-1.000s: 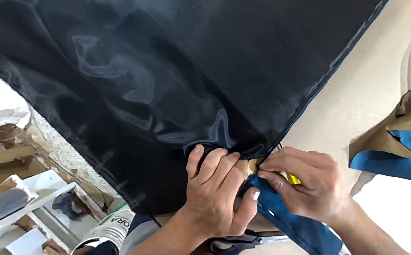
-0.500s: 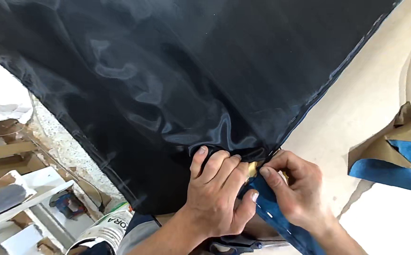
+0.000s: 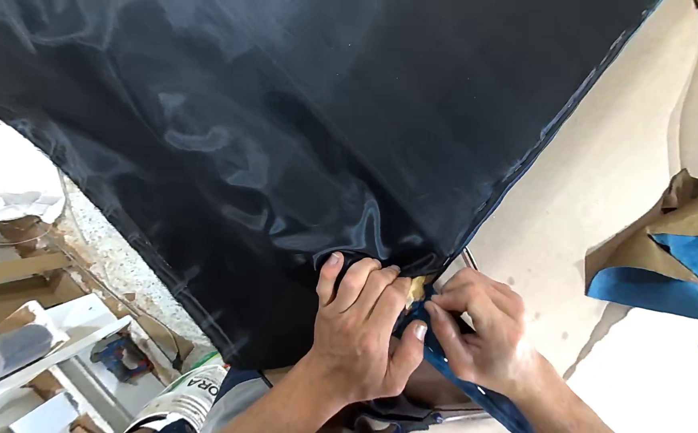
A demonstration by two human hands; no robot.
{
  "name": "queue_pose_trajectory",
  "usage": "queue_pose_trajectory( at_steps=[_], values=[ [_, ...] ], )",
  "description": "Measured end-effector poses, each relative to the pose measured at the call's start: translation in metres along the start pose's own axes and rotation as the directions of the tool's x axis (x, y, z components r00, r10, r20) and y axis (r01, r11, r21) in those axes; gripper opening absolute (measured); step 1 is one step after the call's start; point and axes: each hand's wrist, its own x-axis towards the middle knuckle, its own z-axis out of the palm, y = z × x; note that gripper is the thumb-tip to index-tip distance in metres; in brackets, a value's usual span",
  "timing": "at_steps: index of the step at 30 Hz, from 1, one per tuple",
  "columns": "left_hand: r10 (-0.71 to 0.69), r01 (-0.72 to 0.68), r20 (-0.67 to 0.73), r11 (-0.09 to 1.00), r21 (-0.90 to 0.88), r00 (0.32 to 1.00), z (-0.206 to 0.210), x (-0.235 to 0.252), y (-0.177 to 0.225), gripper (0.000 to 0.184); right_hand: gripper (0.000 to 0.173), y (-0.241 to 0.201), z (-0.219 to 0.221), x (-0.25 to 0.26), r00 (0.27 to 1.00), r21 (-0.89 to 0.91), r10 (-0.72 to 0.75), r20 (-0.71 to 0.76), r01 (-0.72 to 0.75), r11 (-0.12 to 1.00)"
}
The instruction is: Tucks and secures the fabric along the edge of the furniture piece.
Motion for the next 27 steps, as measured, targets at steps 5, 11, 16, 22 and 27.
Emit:
queue_pose_trajectory(
  at_steps=[5, 11, 16, 22, 27],
  values=[
    [-0.008, 0.008, 0.002, 1.0, -0.007, 1.0, -0.001, 0.003, 0.0, 0.043, 0.014, -0.003, 0.0, 0.004, 0.999, -0.019, 0.044, -0.03, -0.045, 0.999],
    [0.0, 0.0, 0.014, 1.0, 0.007, 1.0, 0.001, 0.0, -0.002, 0.045, 0.016, 0.001, 0.002, 0.003, 1.0, 0.015, 0.023, 0.003, -0.023, 1.0],
    [0.008, -0.008, 0.004, 1.0, 0.001, 1.0, -0.001, 0.003, -0.003, 0.046, 0.025, 0.0, -0.009, -0.007, 0.995, 0.1, 0.083, -0.052, -0.077, 0.992],
    [-0.001, 0.001, 0.021, 1.0, 0.001, 1.0, -0.002, 0.001, -0.001, 0.045, 0.013, -0.001, -0.003, 0.004, 0.97, 0.21, 0.242, 0.005, -0.237, 0.948],
    [0.0, 0.0, 0.017, 1.0, 0.004, 1.0, -0.003, 0.002, -0.001, 0.044, 0.015, -0.011, -0.002, 0.003, 0.996, -0.05, 0.091, -0.009, -0.092, 0.995]
  ],
)
